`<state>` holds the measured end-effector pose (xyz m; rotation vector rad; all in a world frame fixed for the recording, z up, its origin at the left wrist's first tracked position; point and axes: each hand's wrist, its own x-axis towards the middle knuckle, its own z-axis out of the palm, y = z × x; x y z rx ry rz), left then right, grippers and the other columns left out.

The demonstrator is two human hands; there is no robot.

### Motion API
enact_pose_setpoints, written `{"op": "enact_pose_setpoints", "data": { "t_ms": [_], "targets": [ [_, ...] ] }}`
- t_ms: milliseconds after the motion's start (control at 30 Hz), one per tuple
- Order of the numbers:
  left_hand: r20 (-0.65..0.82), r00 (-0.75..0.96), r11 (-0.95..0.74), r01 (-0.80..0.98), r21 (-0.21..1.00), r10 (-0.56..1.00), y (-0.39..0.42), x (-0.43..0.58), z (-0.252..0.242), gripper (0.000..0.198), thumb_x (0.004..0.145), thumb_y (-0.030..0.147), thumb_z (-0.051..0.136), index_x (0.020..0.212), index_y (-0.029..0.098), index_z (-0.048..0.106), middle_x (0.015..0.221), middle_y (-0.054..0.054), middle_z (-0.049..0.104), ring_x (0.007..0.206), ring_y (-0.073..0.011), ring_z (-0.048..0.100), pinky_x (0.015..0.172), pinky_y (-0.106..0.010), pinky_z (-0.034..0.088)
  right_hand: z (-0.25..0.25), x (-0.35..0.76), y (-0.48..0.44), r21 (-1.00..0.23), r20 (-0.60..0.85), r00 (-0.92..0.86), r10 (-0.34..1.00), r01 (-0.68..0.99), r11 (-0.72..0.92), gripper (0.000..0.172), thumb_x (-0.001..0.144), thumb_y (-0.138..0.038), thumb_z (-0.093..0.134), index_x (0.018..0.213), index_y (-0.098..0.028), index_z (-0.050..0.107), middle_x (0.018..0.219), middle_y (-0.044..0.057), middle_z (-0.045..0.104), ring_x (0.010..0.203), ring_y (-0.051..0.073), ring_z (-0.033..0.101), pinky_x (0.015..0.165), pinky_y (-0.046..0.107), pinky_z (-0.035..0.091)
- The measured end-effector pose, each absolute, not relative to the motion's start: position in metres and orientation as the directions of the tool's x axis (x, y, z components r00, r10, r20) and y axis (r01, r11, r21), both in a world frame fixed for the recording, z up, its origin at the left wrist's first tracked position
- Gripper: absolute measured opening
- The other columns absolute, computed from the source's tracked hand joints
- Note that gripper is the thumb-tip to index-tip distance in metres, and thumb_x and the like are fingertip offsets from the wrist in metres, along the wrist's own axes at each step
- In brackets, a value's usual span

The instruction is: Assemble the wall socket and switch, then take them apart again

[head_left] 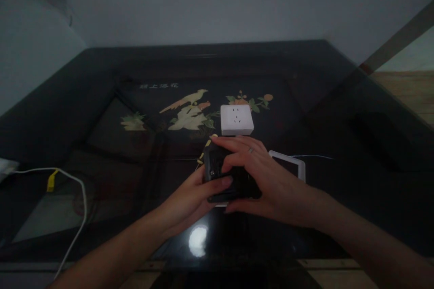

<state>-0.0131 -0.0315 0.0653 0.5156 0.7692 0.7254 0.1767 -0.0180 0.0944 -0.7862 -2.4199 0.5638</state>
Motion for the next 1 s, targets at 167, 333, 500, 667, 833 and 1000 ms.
{"op": "enact_pose_setpoints", "data": {
  "t_ms": [167, 333, 500, 667, 833, 1000],
  "targets": [
    [-0.471, 0.499, 0.677, -0.408, 0.613, 0.727, -0.03, -0.017, 0.066, 0.042, 0.07, 0.025, 0.086, 0.107, 0.018, 0.067, 0.099, -0.006, 0.076, 0.1, -0.0251, 0.069, 0.088, -0.035, 0.052, 0.09, 0.19, -0.026, -0.661, 0.438, -0.407, 0.802, 0.459, 0.594, 0.036, 0.086, -0.031, 0.07, 0.117, -0.026, 0.053, 0.134, 0.009, 0.055, 0.126, 0.024, 0.053, 0.104, 0.042, 0.046],
    [-0.544, 0.455, 0.704, -0.349, 0.619, 0.705, -0.032, -0.016, 0.065, 0.058, 0.065, 0.032, 0.089, 0.116, 0.018, 0.064, 0.107, -0.007, 0.075, 0.108, -0.0286, 0.068, 0.099, -0.043, 0.048, 0.079, 0.199, -0.035, -0.616, 0.462, -0.316, 0.829, 0.557, 0.556, 0.017, 0.085, -0.025, 0.071, 0.101, -0.026, 0.064, 0.104, 0.005, 0.06, 0.098, 0.021, 0.063, 0.082, 0.036, 0.056],
    [-0.515, 0.423, 0.643, -0.254, 0.722, 0.745, -0.034, -0.018, 0.062, 0.057, 0.067, 0.036, 0.087, 0.118, 0.019, 0.066, 0.12, -0.008, 0.071, 0.12, -0.0308, 0.061, 0.108, -0.045, 0.041, 0.071, 0.194, -0.039, -0.628, 0.479, -0.289, 0.829, 0.547, 0.553, 0.011, 0.084, -0.025, 0.071, 0.094, -0.024, 0.068, 0.096, 0.004, 0.062, 0.088, 0.018, 0.065, 0.073, 0.03, 0.057],
    [-0.412, 0.486, 0.547, -0.171, 0.82, 0.77, -0.036, -0.024, 0.054, 0.048, 0.075, 0.037, 0.082, 0.119, 0.026, 0.067, 0.127, -0.004, 0.068, 0.125, -0.0285, 0.057, 0.107, -0.041, 0.042, 0.073, 0.191, -0.042, -0.64, 0.479, -0.258, 0.839, 0.552, 0.534, 0.006, 0.085, -0.022, 0.07, 0.09, -0.024, 0.07, 0.092, 0.003, 0.066, 0.084, 0.017, 0.067, 0.071, 0.03, 0.058],
    [-0.363, 0.594, 0.552, -0.168, 0.817, 0.717, -0.037, -0.029, 0.054, 0.043, 0.079, 0.029, 0.079, 0.12, 0.027, 0.066, 0.119, -0.004, 0.072, 0.114, -0.0233, 0.064, 0.101, -0.036, 0.046, 0.077, 0.188, -0.049, -0.619, 0.545, -0.224, 0.808, 0.542, 0.568, 0.009, 0.087, -0.016, 0.067, 0.092, -0.023, 0.071, 0.087, 0.003, 0.065, 0.076, 0.014, 0.066, 0.065, 0.028, 0.057],
    [-0.252, 0.667, 0.539, -0.266, 0.799, 0.701, -0.034, -0.029, 0.064, 0.061, 0.082, 0.017, 0.074, 0.137, 0.031, 0.052, 0.132, -0.003, 0.065, 0.116, -0.0201, 0.063, 0.097, -0.031, 0.05, 0.085, 0.19, -0.053, -0.451, 0.594, -0.301, 0.746, 0.643, 0.619, 0.009, 0.089, -0.019, 0.066, 0.093, -0.027, 0.069, 0.084, 0.002, 0.069, 0.073, 0.016, 0.067, 0.061, 0.03, 0.057]
  ]
}}
